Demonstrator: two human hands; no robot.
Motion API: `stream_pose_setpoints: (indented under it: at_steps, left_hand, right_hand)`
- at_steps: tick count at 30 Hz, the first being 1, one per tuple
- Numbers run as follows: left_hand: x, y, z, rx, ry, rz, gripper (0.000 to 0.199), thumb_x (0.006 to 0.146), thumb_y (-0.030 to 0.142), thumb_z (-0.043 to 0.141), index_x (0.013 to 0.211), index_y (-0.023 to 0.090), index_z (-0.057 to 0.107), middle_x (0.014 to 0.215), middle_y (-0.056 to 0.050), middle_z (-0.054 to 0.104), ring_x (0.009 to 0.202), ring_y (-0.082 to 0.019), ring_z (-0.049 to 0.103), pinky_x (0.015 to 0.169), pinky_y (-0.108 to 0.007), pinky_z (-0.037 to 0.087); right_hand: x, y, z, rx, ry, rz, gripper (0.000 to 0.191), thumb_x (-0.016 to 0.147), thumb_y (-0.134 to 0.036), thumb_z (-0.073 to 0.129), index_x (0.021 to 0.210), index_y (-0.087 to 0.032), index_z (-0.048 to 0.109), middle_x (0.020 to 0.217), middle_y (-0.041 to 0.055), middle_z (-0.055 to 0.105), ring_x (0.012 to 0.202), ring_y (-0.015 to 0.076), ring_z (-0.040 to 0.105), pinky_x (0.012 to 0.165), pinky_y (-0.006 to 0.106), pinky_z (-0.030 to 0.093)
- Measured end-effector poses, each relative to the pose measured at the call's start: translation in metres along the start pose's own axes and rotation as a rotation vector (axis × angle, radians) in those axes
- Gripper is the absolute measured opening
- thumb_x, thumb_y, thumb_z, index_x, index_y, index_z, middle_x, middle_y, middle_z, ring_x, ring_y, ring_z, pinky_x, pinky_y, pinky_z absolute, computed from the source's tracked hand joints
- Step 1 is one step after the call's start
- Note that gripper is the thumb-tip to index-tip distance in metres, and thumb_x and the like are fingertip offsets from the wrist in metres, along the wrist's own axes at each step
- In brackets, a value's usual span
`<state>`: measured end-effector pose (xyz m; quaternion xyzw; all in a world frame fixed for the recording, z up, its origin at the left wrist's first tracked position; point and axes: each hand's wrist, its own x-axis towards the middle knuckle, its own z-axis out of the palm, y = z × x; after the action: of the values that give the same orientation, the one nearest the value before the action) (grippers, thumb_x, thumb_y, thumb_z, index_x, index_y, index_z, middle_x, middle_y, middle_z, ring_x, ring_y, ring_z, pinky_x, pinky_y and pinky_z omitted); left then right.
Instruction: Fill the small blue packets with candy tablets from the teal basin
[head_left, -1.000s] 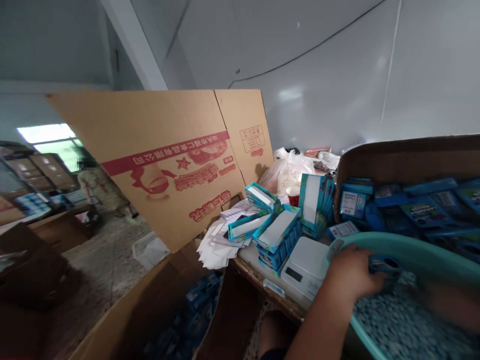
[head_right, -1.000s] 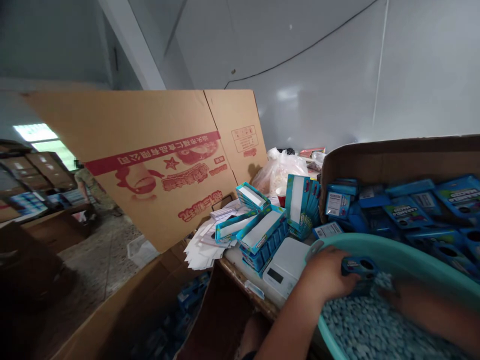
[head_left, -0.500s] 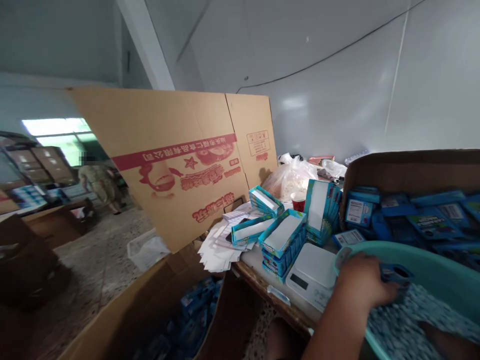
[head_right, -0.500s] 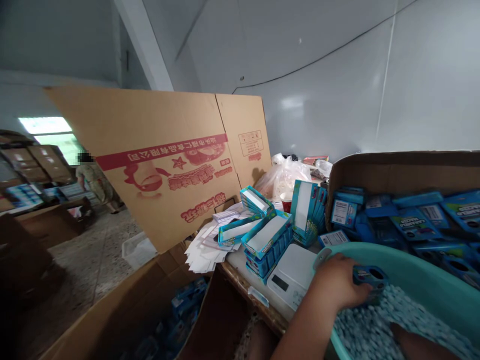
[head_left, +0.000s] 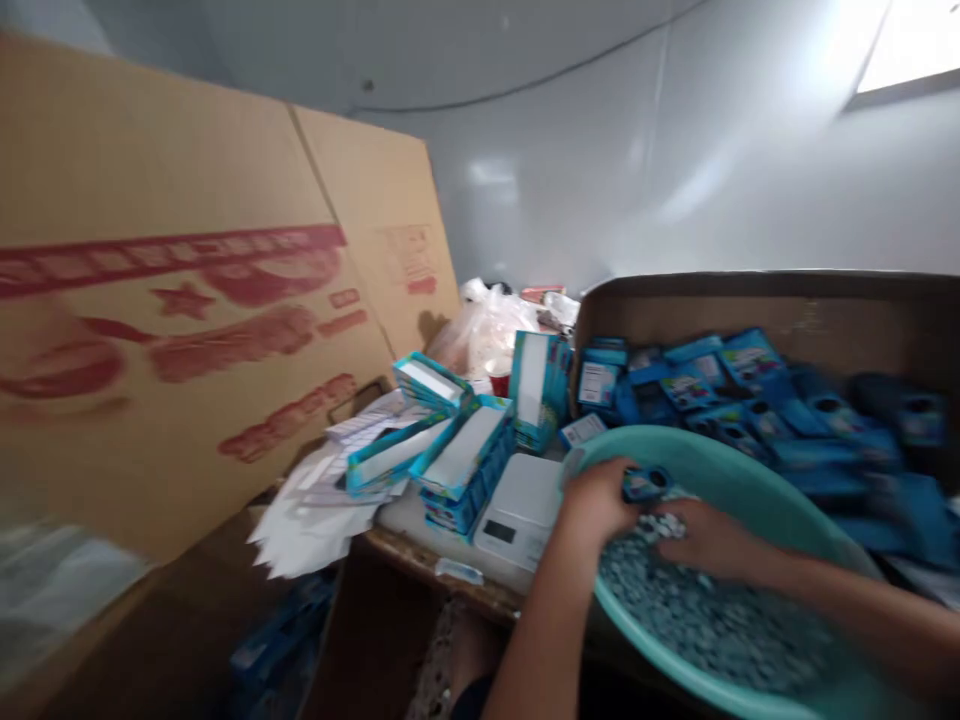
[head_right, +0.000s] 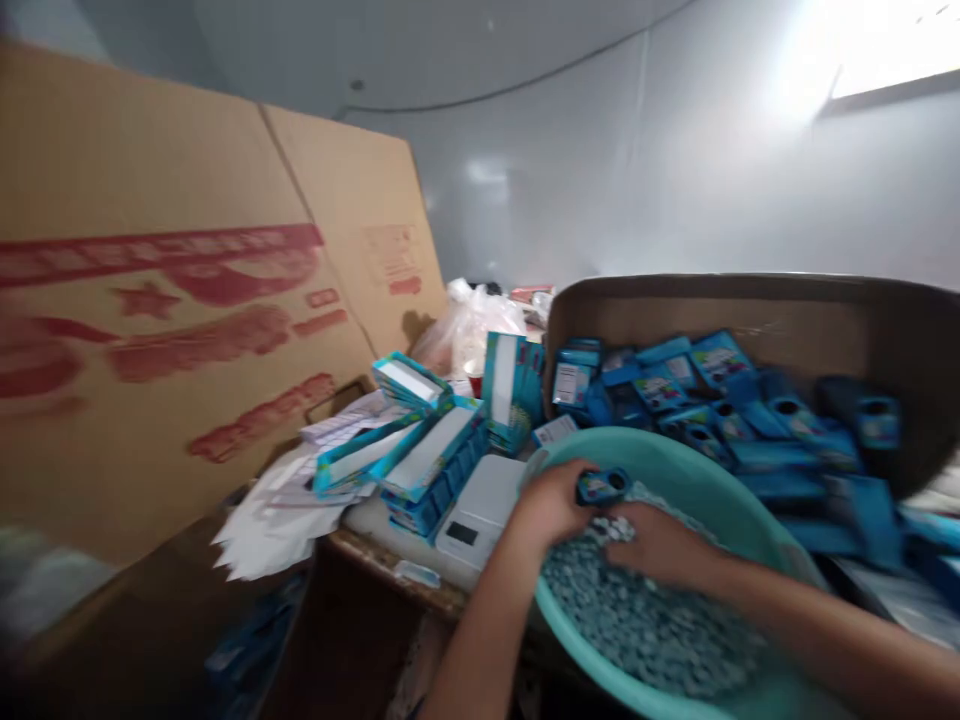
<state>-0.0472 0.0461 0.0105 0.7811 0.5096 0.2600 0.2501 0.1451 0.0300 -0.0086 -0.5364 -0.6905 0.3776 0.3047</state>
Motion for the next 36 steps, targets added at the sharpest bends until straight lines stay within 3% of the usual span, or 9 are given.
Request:
stream_pose_setpoints:
  at_steps: [1, 3, 5, 8, 13, 15, 22, 31, 36]
  left_hand:
    - [0.001, 0.002, -0.002, 0.000, -0.006, -0.010, 0.057, 0.082, 0.023, 0.082, 0.138, 0.029, 0.072, 0.135, -0.007, 0.074, 0.126, -0.033, 0.069, 0.113, -0.045, 0.056]
    - [0.004, 0.006, -0.006, 0.013, -0.011, -0.021, 0.051, 0.084, 0.020, 0.080, 0.134, 0.026, 0.074, 0.135, -0.007, 0.074, 0.129, -0.033, 0.068, 0.115, -0.044, 0.053]
    - [0.008, 0.008, -0.010, 0.019, -0.018, -0.026, 0.046, 0.087, 0.019, 0.079, 0.132, 0.024, 0.074, 0.134, -0.008, 0.075, 0.129, -0.034, 0.067, 0.114, -0.045, 0.054]
    - [0.012, 0.010, -0.014, 0.005, -0.029, -0.026, 0.045, 0.089, 0.020, 0.079, 0.134, 0.024, 0.074, 0.137, -0.008, 0.073, 0.133, -0.036, 0.066, 0.116, -0.049, 0.052]
    - [0.016, 0.012, -0.019, -0.041, -0.031, 0.079, 0.056, 0.088, 0.014, 0.077, 0.142, 0.026, 0.072, 0.147, -0.005, 0.068, 0.144, -0.033, 0.058, 0.125, -0.050, 0.045]
    - [0.015, 0.013, -0.020, -0.042, -0.032, 0.102, 0.059, 0.086, 0.011, 0.077, 0.142, 0.027, 0.072, 0.147, -0.005, 0.068, 0.145, -0.032, 0.058, 0.127, -0.049, 0.043]
    - [0.017, 0.012, -0.018, -0.065, -0.050, 0.086, 0.057, 0.084, 0.013, 0.079, 0.138, 0.028, 0.074, 0.142, -0.005, 0.071, 0.138, -0.034, 0.063, 0.122, -0.051, 0.048]
    - [0.024, -0.002, -0.013, -0.228, 0.045, 0.034, 0.049, 0.084, 0.025, 0.079, 0.133, 0.029, 0.077, 0.125, -0.005, 0.078, 0.117, -0.033, 0.074, 0.109, -0.050, 0.057]
    - [0.023, 0.006, -0.019, -0.306, 0.079, 0.127, 0.046, 0.089, 0.032, 0.076, 0.135, 0.030, 0.074, 0.134, -0.004, 0.075, 0.128, -0.031, 0.069, 0.117, -0.048, 0.052]
  right_hand:
    - [-0.003, -0.003, -0.008, 0.017, -0.086, 0.023, 0.007, 0.056, -0.029, 0.067, 0.063, -0.028, 0.067, 0.066, 0.0092, 0.066, 0.064, 0.0238, 0.066, 0.063, 0.036, 0.050]
    - [-0.007, -0.013, -0.024, 0.103, -0.135, 0.122, 0.009, 0.061, -0.033, 0.065, 0.067, -0.026, 0.067, 0.060, 0.0060, 0.061, 0.049, 0.0194, 0.054, 0.048, 0.032, 0.041]
    - [-0.005, -0.026, -0.035, 0.207, -0.044, 0.171, 0.014, 0.062, -0.038, 0.066, 0.067, -0.024, 0.066, 0.056, 0.0033, 0.058, 0.043, 0.0170, 0.047, 0.039, 0.029, 0.033]
    - [0.010, -0.039, -0.045, 0.415, 0.125, 0.102, 0.018, 0.064, -0.041, 0.065, 0.068, -0.024, 0.062, 0.055, -0.0009, 0.054, 0.041, 0.0139, 0.043, 0.035, 0.025, 0.028]
    - [0.047, -0.043, -0.036, 0.771, 0.488, -0.087, 0.021, 0.065, -0.039, 0.069, 0.075, -0.025, 0.056, 0.059, -0.0046, 0.055, 0.047, 0.0146, 0.050, 0.037, 0.024, 0.035]
    - [0.060, -0.042, -0.026, 0.838, 0.568, -0.106, 0.025, 0.066, -0.041, 0.068, 0.078, -0.027, 0.053, 0.059, -0.0060, 0.055, 0.050, 0.0167, 0.054, 0.038, 0.026, 0.039]
    - [0.066, -0.040, -0.005, 0.886, 0.518, -0.082, 0.027, 0.071, -0.040, 0.068, 0.084, -0.028, 0.047, 0.064, -0.0082, 0.058, 0.056, 0.0165, 0.060, 0.048, 0.027, 0.050]
    - [0.073, -0.028, -0.008, 0.943, 0.489, -0.095, 0.034, 0.068, -0.042, 0.074, 0.082, -0.029, 0.046, 0.069, -0.0056, 0.059, 0.076, 0.0238, 0.070, 0.065, 0.036, 0.062]
    - [0.071, -0.032, -0.012, 0.960, 0.538, -0.206, 0.028, 0.071, -0.038, 0.076, 0.080, -0.029, 0.051, 0.077, -0.0029, 0.059, 0.078, 0.0230, 0.067, 0.069, 0.039, 0.063]
